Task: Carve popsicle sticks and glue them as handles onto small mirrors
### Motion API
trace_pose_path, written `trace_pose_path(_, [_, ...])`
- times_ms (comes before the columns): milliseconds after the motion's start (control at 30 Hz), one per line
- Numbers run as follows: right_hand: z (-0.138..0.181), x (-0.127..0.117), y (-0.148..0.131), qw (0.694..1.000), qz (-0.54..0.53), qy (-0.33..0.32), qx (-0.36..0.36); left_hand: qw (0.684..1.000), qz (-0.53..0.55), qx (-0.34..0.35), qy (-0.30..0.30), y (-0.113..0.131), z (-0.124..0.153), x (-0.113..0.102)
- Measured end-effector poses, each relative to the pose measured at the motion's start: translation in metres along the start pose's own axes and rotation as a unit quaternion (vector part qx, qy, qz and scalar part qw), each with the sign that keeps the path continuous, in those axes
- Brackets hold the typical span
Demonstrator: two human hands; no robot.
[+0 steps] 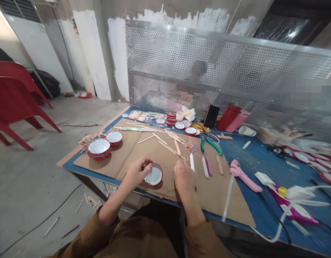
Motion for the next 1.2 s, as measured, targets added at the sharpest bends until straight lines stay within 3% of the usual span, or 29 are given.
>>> trace_pose_path(100, [0.001,-0.001,-0.001,0.991,-0.131,0.030,-0.004,1.000,0.007,-0.001,-0.012,0.000,0.000,0.000])
trace_pose_path(167, [0.005,-0.002,-0.005,0.953,-0.301,0.020,-0.010,0.999,0.030,-0.009,-0.020,0.000,0.000,0.000])
trace_pose_path(267, [0.016,-0.001,-0.019,0.827,-0.553,-0.101,0.001,0.996,0.074,-0.016,-0.046,0.001,0.001,0.000])
trace_pose_path(367, [0.028,-0.004,-0.039,0.695,-0.688,-0.208,0.008,0.991,0.106,-0.023,-0.077,0.003,0.001,0.001])
trace_pose_path(433, [0.033,-0.005,-0.047,0.647,-0.722,-0.245,-0.001,0.988,0.114,-0.027,-0.096,0.003,0.002,0.001])
trace_pose_path(533, [0.035,-0.003,-0.053,0.612,-0.743,-0.271,-0.015,0.988,0.102,-0.029,-0.109,0.003,0.003,0.002])
trace_pose_path(667, [0.034,-0.003,-0.052,0.609,-0.750,-0.258,-0.006,0.992,0.078,-0.045,-0.084,0.004,0.003,-0.002])
trace_pose_path(833, [0.029,-0.003,-0.053,0.593,-0.773,-0.219,0.062,0.988,0.115,-0.057,-0.089,0.004,0.002,-0.001])
trace_pose_path(967, [0.028,-0.008,-0.059,0.586,-0.784,-0.200,0.054,0.988,0.125,-0.064,-0.069,0.001,0.000,-0.002])
trace_pose_path(1033, [0.029,-0.013,-0.055,0.606,-0.776,-0.170,0.045,0.988,0.127,-0.063,-0.058,0.000,0.000,-0.002])
trace_pose_path(1200, [0.045,-0.020,-0.037,0.728,-0.676,-0.114,0.016,0.987,0.144,-0.066,-0.009,-0.002,0.000,-0.004])
Point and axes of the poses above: each hand's wrist, its own z-axis away from the middle knuckle, its own x-axis out of the palm, y = z × x, the point moved 5 cm from there along -z, towards the middle knuckle, and after that the axes turned 10 degrees about z, right-handed, at the moved point
